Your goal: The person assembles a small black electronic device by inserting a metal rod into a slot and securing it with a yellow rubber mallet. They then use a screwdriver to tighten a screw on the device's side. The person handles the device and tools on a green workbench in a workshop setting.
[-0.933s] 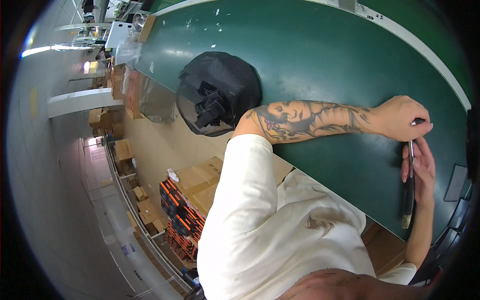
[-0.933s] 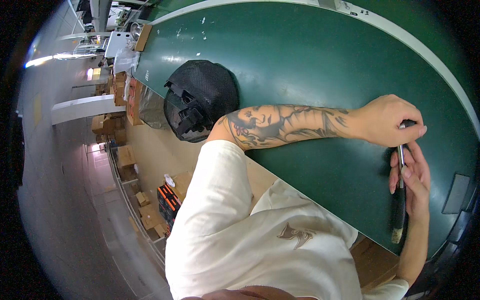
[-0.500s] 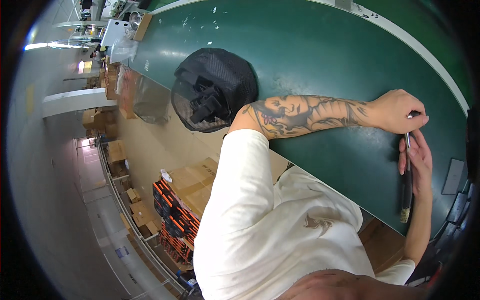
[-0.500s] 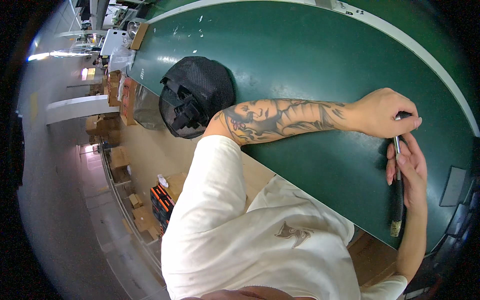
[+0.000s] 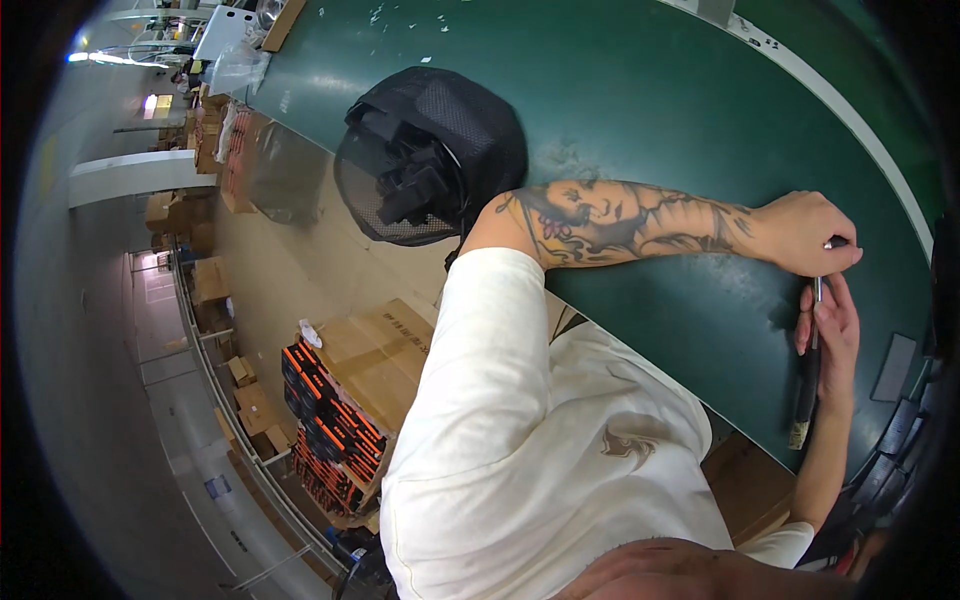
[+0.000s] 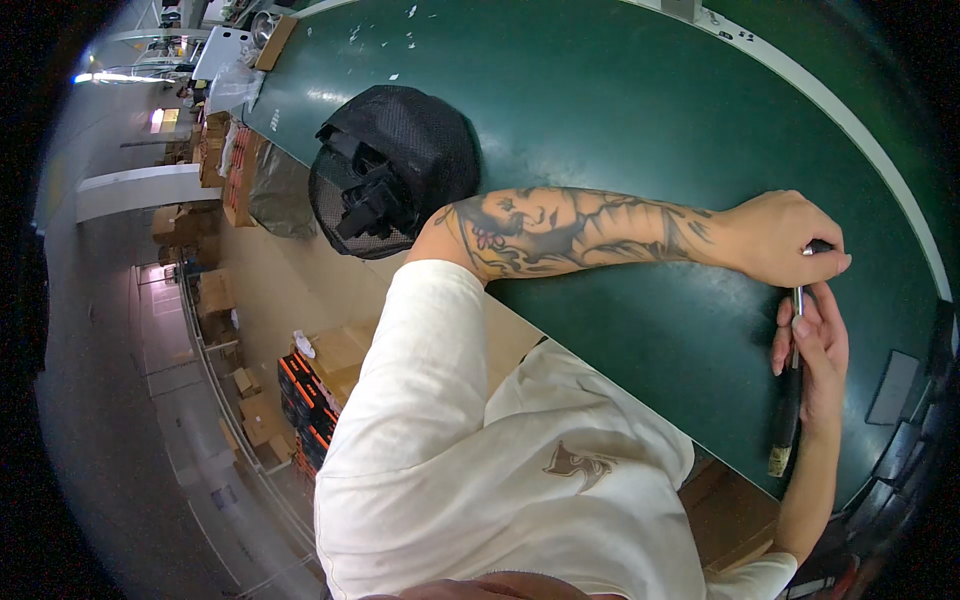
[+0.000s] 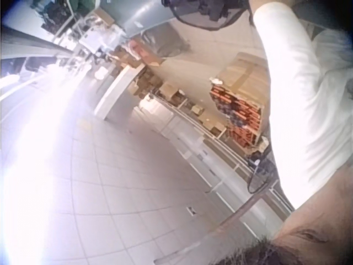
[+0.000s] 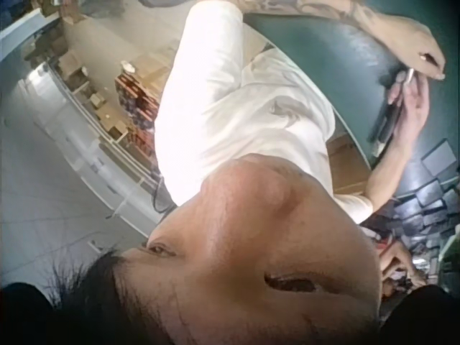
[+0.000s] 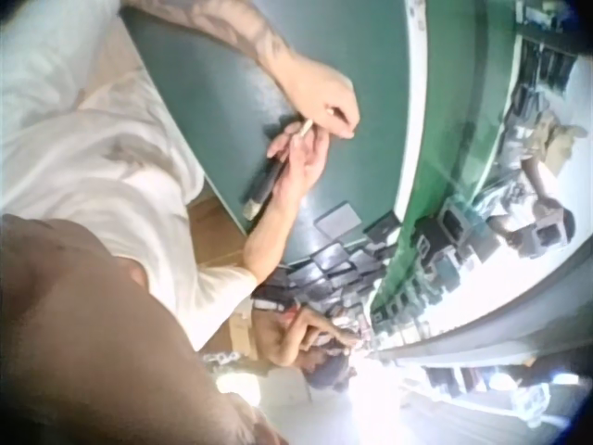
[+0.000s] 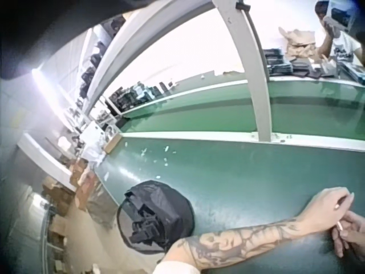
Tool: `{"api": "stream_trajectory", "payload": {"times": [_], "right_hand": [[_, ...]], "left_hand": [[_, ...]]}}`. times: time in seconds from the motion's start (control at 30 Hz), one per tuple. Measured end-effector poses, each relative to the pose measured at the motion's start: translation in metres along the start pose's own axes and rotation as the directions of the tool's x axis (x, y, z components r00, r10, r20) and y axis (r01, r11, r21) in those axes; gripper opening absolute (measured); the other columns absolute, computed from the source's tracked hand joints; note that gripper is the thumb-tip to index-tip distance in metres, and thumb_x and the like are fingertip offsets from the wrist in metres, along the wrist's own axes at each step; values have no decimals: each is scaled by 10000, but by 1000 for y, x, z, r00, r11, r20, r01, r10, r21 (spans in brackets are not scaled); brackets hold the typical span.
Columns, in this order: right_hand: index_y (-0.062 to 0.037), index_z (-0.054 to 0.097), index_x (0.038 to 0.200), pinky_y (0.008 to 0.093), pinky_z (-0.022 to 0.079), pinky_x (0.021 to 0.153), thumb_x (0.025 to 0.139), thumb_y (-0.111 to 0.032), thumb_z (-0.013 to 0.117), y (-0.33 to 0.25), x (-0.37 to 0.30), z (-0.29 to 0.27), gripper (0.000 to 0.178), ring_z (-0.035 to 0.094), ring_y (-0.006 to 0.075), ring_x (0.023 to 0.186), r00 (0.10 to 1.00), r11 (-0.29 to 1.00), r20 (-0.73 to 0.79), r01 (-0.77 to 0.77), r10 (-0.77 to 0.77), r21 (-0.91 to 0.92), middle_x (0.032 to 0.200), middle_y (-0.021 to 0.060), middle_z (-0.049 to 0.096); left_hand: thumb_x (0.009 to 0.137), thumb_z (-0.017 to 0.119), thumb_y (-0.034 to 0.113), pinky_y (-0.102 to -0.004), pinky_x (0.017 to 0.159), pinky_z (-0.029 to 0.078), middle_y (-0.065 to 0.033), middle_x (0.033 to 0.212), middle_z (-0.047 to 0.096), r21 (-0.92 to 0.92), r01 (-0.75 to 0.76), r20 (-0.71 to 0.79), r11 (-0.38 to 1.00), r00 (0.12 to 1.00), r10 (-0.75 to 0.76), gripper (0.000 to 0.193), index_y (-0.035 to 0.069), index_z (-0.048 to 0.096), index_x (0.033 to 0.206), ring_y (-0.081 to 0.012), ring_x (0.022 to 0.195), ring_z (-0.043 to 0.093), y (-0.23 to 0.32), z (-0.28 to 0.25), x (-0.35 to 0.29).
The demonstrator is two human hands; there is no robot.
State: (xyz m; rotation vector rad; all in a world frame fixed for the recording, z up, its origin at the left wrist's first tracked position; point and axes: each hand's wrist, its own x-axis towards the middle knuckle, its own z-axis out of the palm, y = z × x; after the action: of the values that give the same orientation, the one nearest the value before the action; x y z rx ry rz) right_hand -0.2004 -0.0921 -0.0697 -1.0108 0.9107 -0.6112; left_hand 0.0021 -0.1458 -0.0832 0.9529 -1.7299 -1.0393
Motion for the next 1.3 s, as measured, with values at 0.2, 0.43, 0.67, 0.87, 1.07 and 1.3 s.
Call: {"api": "stream_trajectory", "payload": {"times": [0.2,0.43,0.67,0.87,1.07,1.3], "right_hand": [[47,339,1499,222,473,510,954,-259,664,0,-1,2,704,556,101,637,1000,999,-19,3,-4,-39,995,99,580],[46,354,1487,221,477,519,959,-243,649,-3,-2,4,671,556,101,638,1000,1000,7,-14,14,-3,992,96,582],[30,344,1504,234,479,530,958,-225,639,-4,-2,4,671,562,112,644,999,999,12,-34,34,12,990,90,590],[26,356,1501,237,478,533,966,-198,623,-5,-2,5,638,574,114,658,999,999,27,-33,33,9,994,86,595],[25,357,1503,241,483,537,968,-188,619,-8,-2,6,633,580,118,670,999,999,37,-31,30,9,996,87,597],[29,338,1515,245,487,541,973,-175,610,-7,-1,3,640,580,121,672,998,999,45,-33,32,18,1010,93,590]], "left_hand": [[904,638,331,-411,678,542,-160,767,714,-19,0,12,1000,1000,0,324,28,756,899,-342,711,696,2,-1,1],[907,642,318,-419,636,521,-169,751,695,-12,0,26,1000,1000,0,310,26,747,882,-348,677,670,5,-3,-2],[912,643,295,-425,624,512,-172,757,690,0,-7,32,1000,999,7,294,20,739,877,-348,675,662,7,-4,-1],[921,637,280,-410,637,519,-163,781,699,7,0,46,1000,999,0,278,25,740,880,-334,694,669,6,-5,-2],[923,637,279,-400,634,526,-154,791,707,7,-21,43,1000,999,20,280,23,739,878,-326,688,674,4,-3,1],[923,639,282,-396,644,535,-159,813,713,14,-27,33,1000,999,27,285,16,738,888,-323,700,684,5,-3,2]]}}
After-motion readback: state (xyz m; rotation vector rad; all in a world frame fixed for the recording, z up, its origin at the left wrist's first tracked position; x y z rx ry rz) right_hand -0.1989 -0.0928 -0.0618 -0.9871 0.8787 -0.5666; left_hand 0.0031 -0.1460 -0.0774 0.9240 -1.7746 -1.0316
